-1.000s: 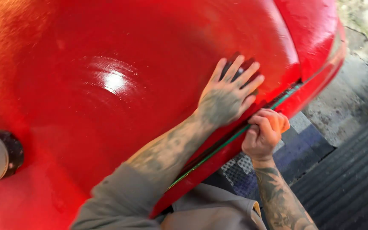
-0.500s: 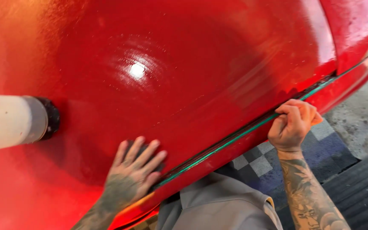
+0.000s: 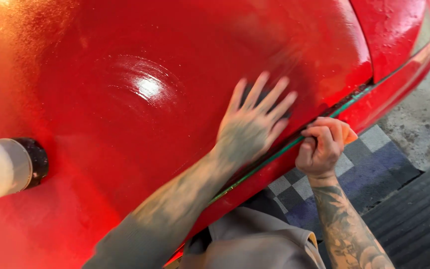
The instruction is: Wet sanding the roof of a red car during a detailing process.
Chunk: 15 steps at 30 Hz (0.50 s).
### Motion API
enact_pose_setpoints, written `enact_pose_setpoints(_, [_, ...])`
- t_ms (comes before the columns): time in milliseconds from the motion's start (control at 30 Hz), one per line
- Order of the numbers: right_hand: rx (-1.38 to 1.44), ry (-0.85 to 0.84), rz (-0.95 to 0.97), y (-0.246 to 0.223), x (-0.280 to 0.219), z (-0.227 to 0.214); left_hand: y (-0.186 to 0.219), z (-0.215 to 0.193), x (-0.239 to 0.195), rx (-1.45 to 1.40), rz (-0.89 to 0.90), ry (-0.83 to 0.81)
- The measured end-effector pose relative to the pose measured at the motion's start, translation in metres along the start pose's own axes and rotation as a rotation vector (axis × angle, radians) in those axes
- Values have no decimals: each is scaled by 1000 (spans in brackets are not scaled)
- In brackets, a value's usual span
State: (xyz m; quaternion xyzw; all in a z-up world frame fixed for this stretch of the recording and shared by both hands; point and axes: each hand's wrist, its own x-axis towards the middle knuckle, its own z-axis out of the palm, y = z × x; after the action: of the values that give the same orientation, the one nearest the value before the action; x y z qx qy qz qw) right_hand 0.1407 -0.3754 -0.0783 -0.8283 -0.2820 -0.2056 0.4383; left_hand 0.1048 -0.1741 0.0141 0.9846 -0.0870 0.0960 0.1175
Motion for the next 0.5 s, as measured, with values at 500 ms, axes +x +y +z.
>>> enact_pose_setpoints(500, [-129, -9, -47, 3, -7, -3, -49, -63, -186, 80, -480, 103])
